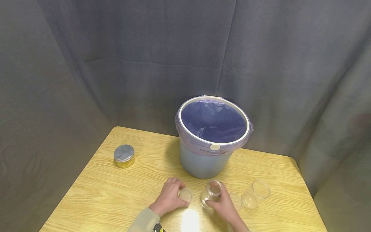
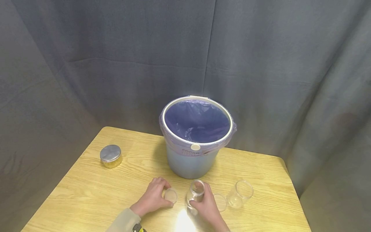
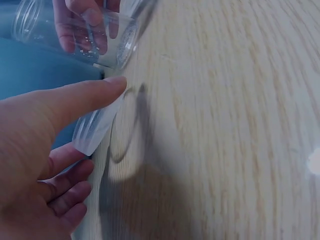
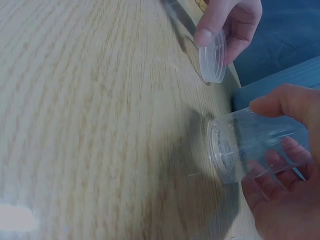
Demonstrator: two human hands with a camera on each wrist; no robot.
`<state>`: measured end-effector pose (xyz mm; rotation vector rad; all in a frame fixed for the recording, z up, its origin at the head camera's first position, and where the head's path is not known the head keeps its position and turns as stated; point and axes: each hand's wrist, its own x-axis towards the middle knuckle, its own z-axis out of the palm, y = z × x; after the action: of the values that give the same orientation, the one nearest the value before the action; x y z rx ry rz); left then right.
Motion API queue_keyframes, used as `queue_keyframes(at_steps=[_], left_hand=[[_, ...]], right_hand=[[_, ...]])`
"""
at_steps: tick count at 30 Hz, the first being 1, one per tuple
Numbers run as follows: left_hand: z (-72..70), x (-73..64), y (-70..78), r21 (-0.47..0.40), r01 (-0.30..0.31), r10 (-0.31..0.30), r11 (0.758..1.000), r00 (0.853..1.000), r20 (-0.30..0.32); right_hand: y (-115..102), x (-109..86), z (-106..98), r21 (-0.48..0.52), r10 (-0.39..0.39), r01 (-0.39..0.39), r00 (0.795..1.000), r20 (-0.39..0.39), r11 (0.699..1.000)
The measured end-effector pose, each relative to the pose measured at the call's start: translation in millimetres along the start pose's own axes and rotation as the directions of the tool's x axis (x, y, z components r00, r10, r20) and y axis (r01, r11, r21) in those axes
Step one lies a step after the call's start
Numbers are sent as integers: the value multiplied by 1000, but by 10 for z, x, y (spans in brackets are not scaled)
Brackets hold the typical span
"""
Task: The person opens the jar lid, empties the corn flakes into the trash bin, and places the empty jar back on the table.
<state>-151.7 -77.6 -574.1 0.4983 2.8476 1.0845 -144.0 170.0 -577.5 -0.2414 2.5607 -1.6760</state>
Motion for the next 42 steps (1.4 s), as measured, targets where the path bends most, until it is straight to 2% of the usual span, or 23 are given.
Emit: queue_keyframes(at_steps=[15, 23, 28, 35, 39, 42], left_hand=[[36, -4, -62, 45, 19, -20, 999, 1000, 14], [26, 2, -76, 32, 20, -21, 999, 999, 26], [-5, -7, -109, -6, 24, -24, 1000, 999, 31], [-134, 18, -141, -45, -2, 1, 999, 1000, -21], [-221, 37, -144, -42, -11, 7, 999, 997, -81], [-301, 39, -134, -46, -27, 20, 999, 991, -129]], right_hand=[[3, 5, 4, 56, 13, -15, 999, 36, 998], [30, -6, 18, 41, 8, -9, 1000, 7, 999], [-6, -26, -13, 63, 21, -20, 1000, -19, 998], [-111, -34, -94, 78, -14, 18, 998, -61, 997], [-175, -26, -138, 73, -23, 28, 997, -77, 997], [-249, -20, -167, 62, -58, 64, 993, -102, 996]])
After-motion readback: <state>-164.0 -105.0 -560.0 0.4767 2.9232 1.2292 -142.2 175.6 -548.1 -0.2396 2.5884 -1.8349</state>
